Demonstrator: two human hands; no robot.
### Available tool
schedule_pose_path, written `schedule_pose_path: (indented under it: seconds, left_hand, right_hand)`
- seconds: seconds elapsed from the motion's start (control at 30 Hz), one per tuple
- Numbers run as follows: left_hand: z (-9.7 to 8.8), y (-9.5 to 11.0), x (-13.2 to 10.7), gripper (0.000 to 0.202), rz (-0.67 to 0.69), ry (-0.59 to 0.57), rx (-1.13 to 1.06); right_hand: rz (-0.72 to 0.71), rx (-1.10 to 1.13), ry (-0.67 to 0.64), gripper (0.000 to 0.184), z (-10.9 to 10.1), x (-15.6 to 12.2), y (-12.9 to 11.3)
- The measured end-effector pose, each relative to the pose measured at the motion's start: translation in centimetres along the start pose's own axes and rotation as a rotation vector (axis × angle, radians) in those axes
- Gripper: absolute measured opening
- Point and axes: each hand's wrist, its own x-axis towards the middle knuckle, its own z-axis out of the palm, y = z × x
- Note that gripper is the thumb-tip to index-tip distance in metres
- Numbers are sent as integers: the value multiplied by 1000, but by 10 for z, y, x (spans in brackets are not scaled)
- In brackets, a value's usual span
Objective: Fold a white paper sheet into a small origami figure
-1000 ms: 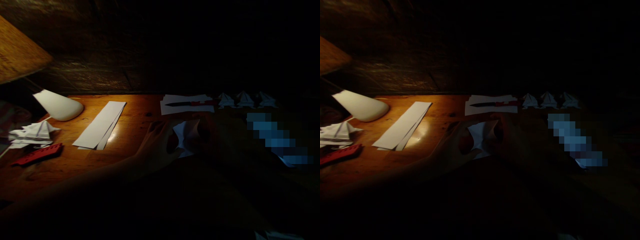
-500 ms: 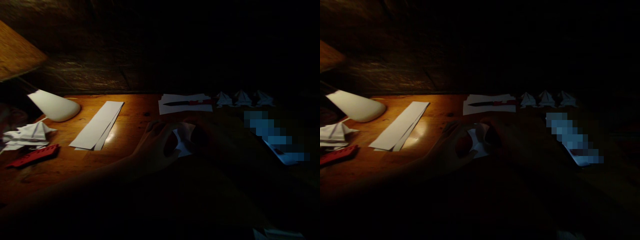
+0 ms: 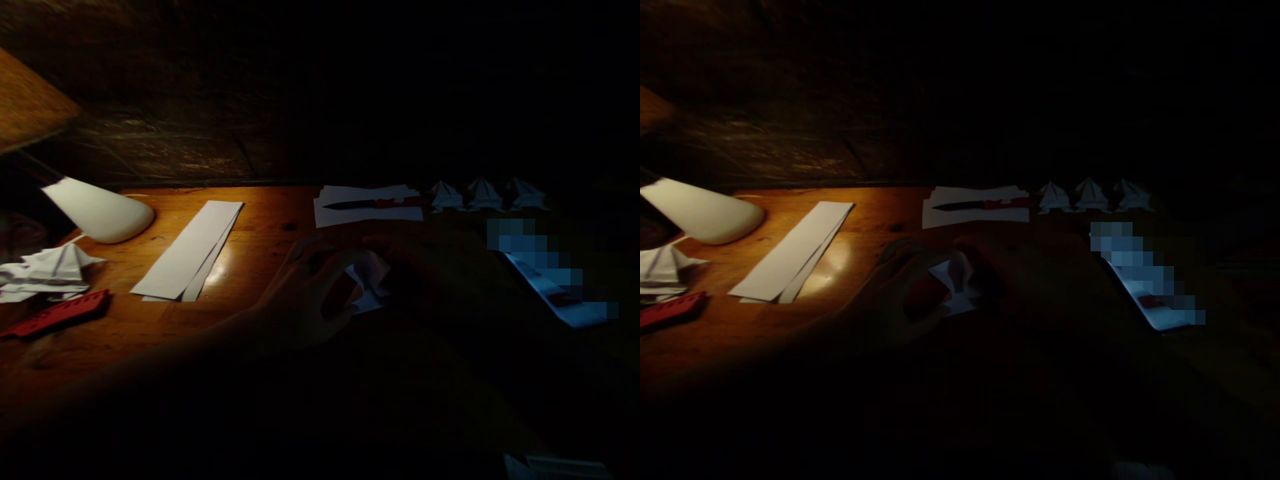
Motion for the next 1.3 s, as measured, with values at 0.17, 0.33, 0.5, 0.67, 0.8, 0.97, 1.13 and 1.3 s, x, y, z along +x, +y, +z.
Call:
schedule_pose_path:
  seconds: [0.17, 0.33, 0.5, 0.67, 0.8, 0.97, 1.13, 1.3]
  left_hand:
    - [-2, 1, 0, 72, 33, -9, 41]
    - [-5, 1, 2, 64, 111, -6, 33]
    - [-8, -2, 4, 60, 195, -2, 36]
    - [-9, -8, 3, 53, 271, -10, 13]
    - [-14, -11, 7, 34, 300, -66, -25]
    - [-22, -18, 11, 14, 279, -201, -140]
    - [-13, -27, 11, 30, 90, -181, -295]
    - [-9, -29, 14, 4, 224, -188, -193]
  right_hand:
    - [-32, 39, -36, 85, -2, -2, 5]
    - [-47, 1, -40, 86, -4, -3, 5]
    - [-25, -50, -130, 76, -16, 2, -4]
    - [-44, 22, -203, 54, -23, 5, -11]
    - [-8, 53, -196, 49, -19, 4, -3]
    - [-21, 162, -204, 45, -12, 6, 12]
    - [8, 158, -174, 37, -12, 7, 12]
    - [83, 212, -168, 24, -13, 7, 6]
